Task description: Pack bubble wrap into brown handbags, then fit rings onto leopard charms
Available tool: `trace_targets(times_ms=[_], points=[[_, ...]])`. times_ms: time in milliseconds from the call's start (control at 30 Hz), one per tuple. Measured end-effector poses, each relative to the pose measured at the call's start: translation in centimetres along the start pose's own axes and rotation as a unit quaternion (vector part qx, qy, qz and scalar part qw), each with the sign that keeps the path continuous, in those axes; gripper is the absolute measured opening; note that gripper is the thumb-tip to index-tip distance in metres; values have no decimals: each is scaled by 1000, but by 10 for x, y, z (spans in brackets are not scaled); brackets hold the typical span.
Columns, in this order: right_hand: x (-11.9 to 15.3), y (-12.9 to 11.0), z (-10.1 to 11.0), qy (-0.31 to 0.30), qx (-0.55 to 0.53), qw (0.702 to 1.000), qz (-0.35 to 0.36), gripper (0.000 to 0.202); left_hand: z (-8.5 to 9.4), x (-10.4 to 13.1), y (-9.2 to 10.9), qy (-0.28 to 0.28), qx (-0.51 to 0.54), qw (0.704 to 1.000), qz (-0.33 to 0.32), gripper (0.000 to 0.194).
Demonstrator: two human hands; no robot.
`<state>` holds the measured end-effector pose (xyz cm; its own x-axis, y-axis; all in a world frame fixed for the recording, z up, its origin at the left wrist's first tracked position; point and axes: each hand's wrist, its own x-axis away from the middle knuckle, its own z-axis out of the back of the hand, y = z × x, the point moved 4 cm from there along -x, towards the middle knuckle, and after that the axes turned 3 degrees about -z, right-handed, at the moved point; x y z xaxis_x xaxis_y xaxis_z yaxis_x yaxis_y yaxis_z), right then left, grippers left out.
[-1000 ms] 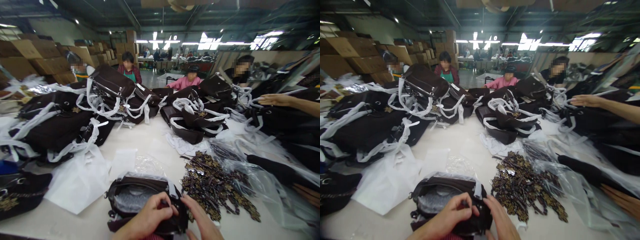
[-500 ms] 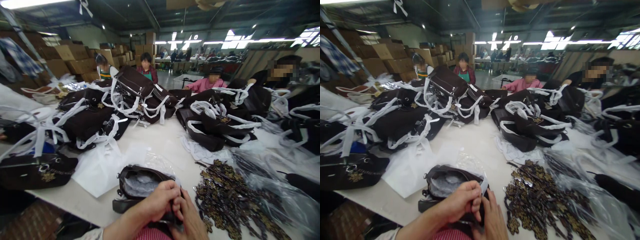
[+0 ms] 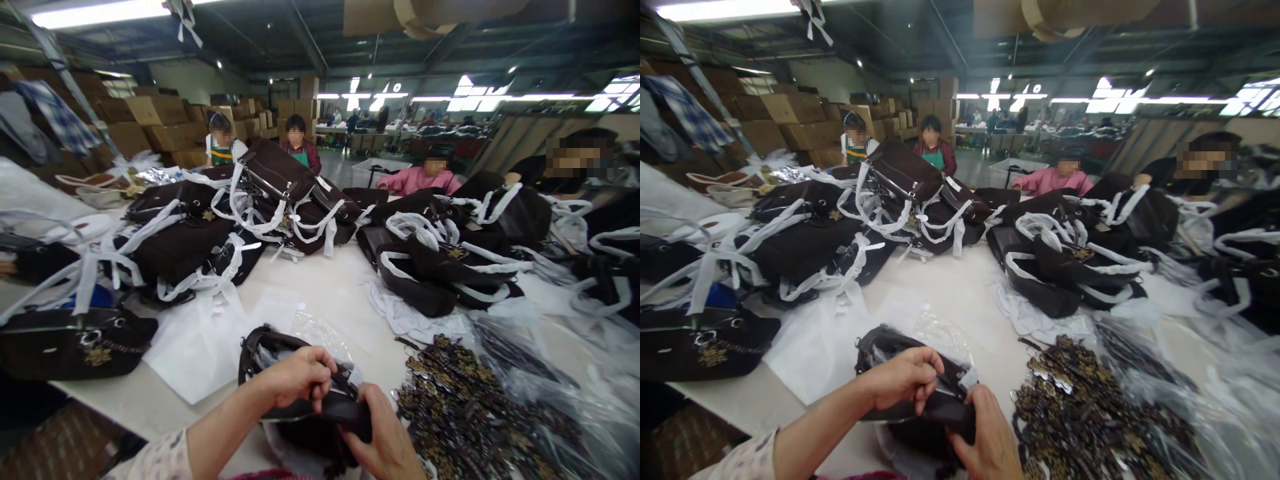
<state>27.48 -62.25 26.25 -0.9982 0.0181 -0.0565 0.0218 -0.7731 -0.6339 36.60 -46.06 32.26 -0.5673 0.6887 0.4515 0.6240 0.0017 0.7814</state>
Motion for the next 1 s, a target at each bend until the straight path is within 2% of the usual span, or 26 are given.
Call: trace_targets(times_ms=[100, 200, 300, 333, 400, 467, 533, 567, 667, 700, 800, 900, 933, 1000], points=[[0, 4, -2, 19, -23, 1000, -1, 37, 1, -4, 1, 26, 34, 998, -46, 31], [3, 8, -4, 44, -15, 999, -1, 59, 1, -6, 3, 63, 87, 990, -93, 31], [12, 19, -9, 90, 5, 994, -59, 75, 2, -8, 7, 89, 129, 980, -121, 31], [16, 24, -11, 98, 3, 992, -84, 74, 2, -8, 8, 93, 138, 978, -126, 31], [23, 33, -18, 93, -13, 990, -106, 60, 1, -9, 9, 94, 146, 976, -131, 34], [28, 38, -22, 75, -26, 992, -98, 40, -2, -9, 10, 91, 149, 976, -131, 39], [30, 41, -21, 75, -28, 994, -78, 30, -6, -8, 11, 87, 160, 975, -131, 44], [30, 41, -19, 87, -20, 993, -75, 32, -9, -7, 12, 85, 170, 973, -132, 47], [28, 41, -18, 134, 31, 988, -75, 56, -18, -7, 15, 79, 200, 966, -144, 49], [27, 40, -20, 139, 47, 986, -73, 56, -21, -8, 16, 79, 205, 964, -150, 49], [24, 34, -30, 118, 52, 990, -59, 33, -24, -9, 19, 89, 199, 962, -166, 45], [30, 21, -28, 79, 11, 997, -12, 23, -18, -12, 21, 119, 166, 965, -163, 42], [34, 16, -25, 54, -8, 998, 11, 19, -16, -14, 20, 131, 154, 967, -158, 42], [43, 9, -19, -65, -81, 994, 35, 22, -14, -16, 17, 147, 135, 969, -146, 42]])
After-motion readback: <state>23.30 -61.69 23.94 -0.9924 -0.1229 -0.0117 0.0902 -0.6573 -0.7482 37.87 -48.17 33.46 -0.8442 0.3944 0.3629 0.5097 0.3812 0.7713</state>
